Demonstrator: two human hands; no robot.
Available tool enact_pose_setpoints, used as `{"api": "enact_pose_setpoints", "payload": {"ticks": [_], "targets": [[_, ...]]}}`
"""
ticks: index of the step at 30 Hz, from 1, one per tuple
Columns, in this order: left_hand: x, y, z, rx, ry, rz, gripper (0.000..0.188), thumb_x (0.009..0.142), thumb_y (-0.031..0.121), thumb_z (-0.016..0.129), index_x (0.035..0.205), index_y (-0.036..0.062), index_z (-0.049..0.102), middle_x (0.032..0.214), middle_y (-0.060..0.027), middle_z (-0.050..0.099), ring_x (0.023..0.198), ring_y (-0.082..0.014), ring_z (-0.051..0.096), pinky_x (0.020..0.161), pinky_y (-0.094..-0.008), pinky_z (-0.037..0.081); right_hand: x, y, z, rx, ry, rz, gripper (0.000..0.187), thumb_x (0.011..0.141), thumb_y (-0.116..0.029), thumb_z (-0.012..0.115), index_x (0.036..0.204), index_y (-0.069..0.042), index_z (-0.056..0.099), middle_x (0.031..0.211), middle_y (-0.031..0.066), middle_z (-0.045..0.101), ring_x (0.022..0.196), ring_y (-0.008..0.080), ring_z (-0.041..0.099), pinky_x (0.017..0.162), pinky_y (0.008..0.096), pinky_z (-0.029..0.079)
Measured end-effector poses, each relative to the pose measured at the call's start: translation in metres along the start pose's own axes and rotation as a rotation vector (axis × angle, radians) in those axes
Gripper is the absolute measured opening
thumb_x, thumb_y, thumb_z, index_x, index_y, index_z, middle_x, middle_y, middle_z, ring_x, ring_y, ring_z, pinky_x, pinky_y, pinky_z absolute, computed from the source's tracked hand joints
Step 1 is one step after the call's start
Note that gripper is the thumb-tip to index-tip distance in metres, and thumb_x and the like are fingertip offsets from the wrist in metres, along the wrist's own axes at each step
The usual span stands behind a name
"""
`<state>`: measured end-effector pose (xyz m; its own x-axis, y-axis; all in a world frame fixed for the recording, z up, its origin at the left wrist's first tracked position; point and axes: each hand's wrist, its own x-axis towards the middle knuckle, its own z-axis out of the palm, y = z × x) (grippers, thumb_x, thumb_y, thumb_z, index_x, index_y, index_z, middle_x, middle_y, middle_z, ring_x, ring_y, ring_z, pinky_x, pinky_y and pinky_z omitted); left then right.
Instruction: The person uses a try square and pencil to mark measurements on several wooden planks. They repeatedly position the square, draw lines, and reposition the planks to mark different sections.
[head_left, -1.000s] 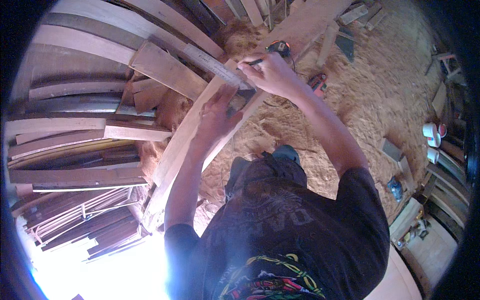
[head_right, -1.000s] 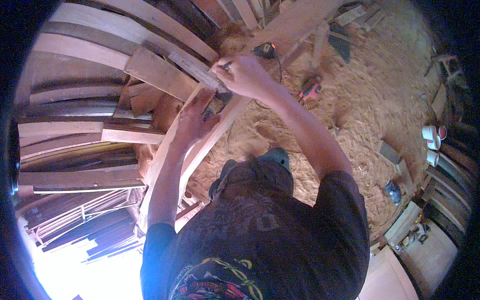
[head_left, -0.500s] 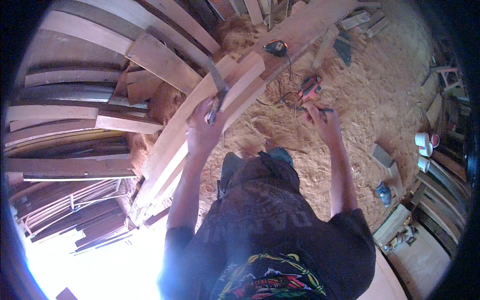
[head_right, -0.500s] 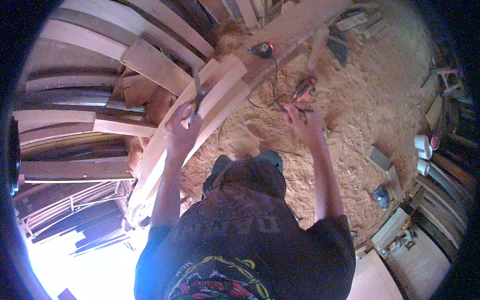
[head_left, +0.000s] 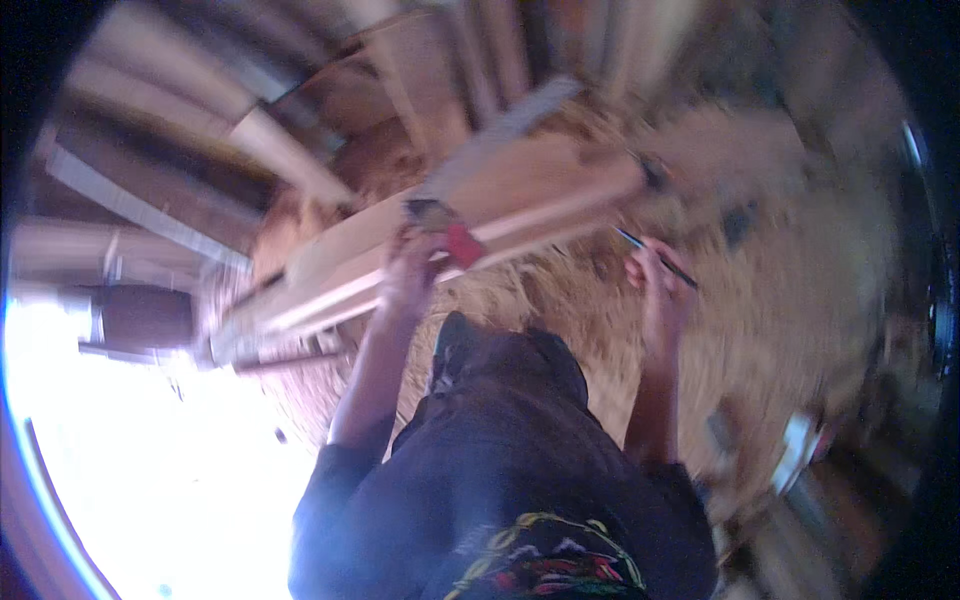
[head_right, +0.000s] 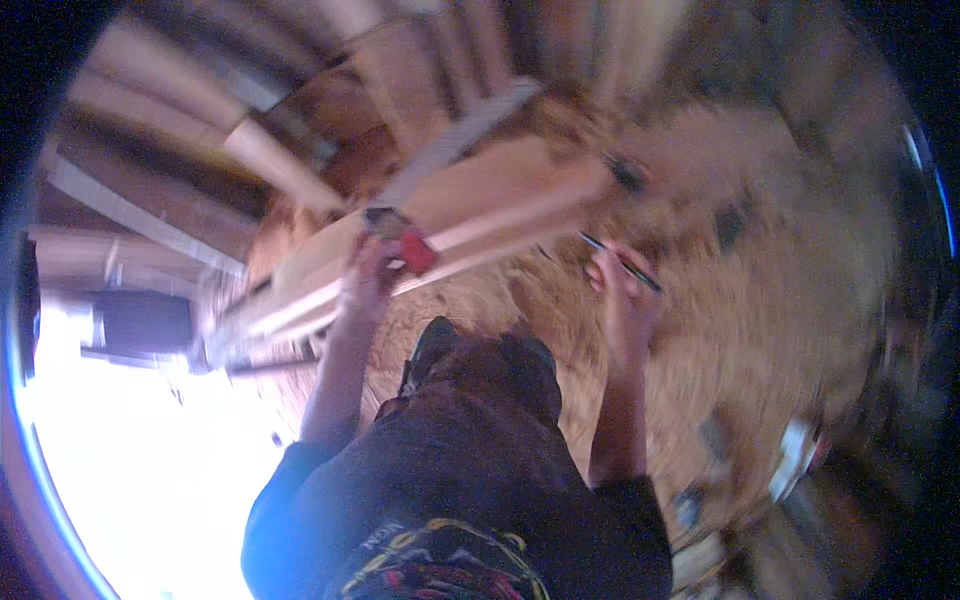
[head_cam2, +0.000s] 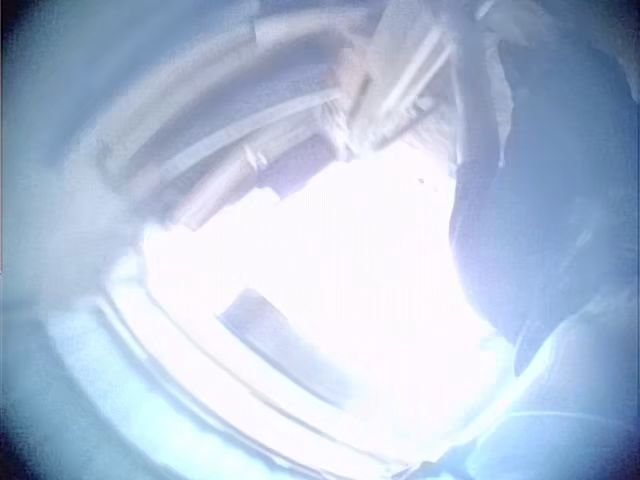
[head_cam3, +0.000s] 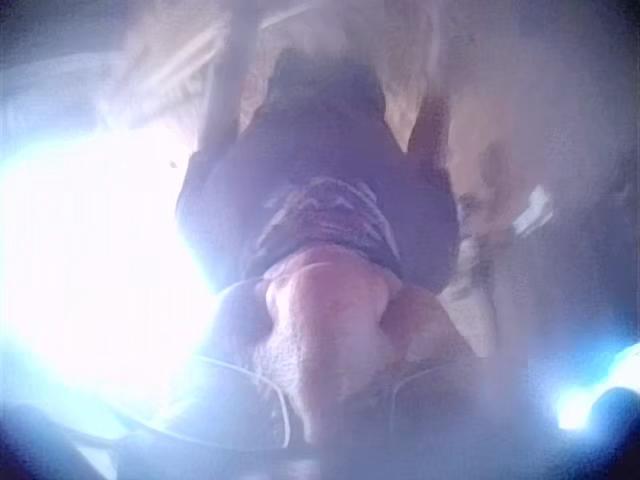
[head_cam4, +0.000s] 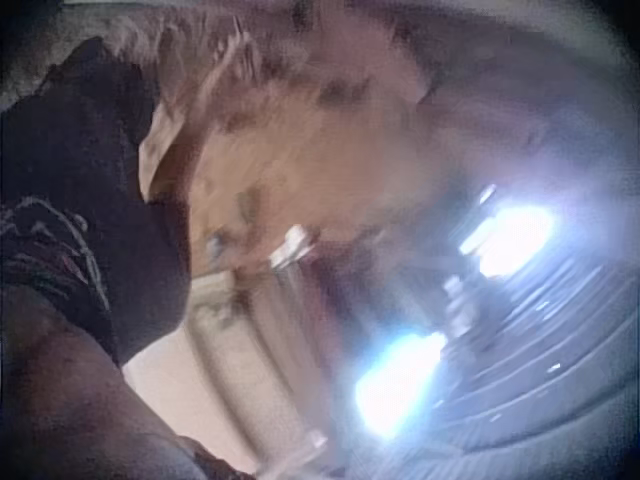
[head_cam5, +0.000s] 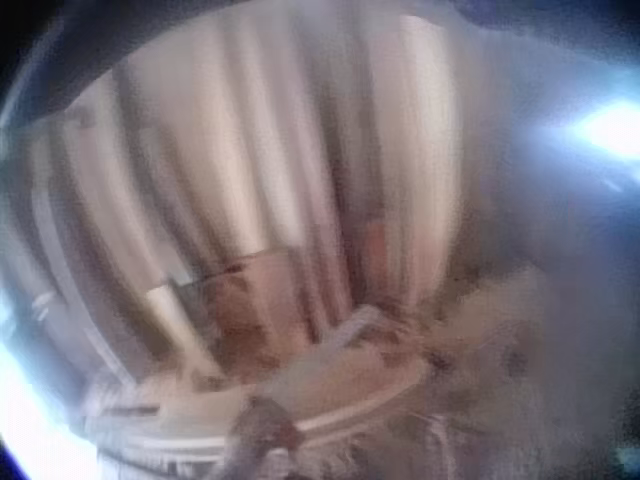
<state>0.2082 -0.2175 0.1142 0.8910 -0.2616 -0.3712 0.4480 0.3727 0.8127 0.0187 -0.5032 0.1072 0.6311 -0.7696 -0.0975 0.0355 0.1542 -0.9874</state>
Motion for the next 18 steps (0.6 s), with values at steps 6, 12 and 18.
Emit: {"api": "enact_pose_setpoints", "payload": {"ticks": [6, 12, 18], "targets": [[-0.064, -0.022, -0.052, -0.286, -0.007, -0.039, 0.048, 0.099, 0.016, 0.073, 0.141, 0.0049, 0.054, 0.119, -0.0073, 0.070, 0.105, -0.0205, 0.070, 0.092, -0.0394, 0.059, 0.005, -0.028, 0.103, -0.130, -0.369, -0.021, 0.024, 0.105, -0.021, 0.066, 0.116, 0.000, 0.069, 0.086, 0.0027, 0.066, 0.076, 0.0104, 0.061, 0.070, 0.0257, 0.051], [-0.094, -0.030, -0.123, -0.420, 0.199, 0.126, 0.036, 0.102, 0.019, 0.071, 0.136, 0.0122, 0.058, 0.118, -0.0020, 0.073, 0.091, -0.0096, 0.067, 0.074, -0.0272, 0.052, 0.004, -0.012, 0.244, -0.204, -0.755, 0.027, 0.032, 0.109, -0.027, 0.061, 0.126, -0.001, 0.069, 0.092, 0.0034, 0.068, 0.078, 0.0108, 0.062, 0.070, 0.0260, 0.051], [-0.104, -0.023, -0.182, -0.498, 0.379, 0.260, 0.037, 0.104, 0.021, 0.068, 0.138, 0.0109, 0.056, 0.123, -0.0028, 0.073, 0.103, -0.0100, 0.068, 0.079, -0.0268, 0.055, -0.043, 0.019, 0.350, -0.337, -1.101, -0.039, 0.033, 0.110, -0.024, 0.059, 0.132, -0.001, 0.065, 0.101, 0.0075, 0.074, 0.082, 0.0123, 0.066, 0.071, 0.0265, 0.051]]}}
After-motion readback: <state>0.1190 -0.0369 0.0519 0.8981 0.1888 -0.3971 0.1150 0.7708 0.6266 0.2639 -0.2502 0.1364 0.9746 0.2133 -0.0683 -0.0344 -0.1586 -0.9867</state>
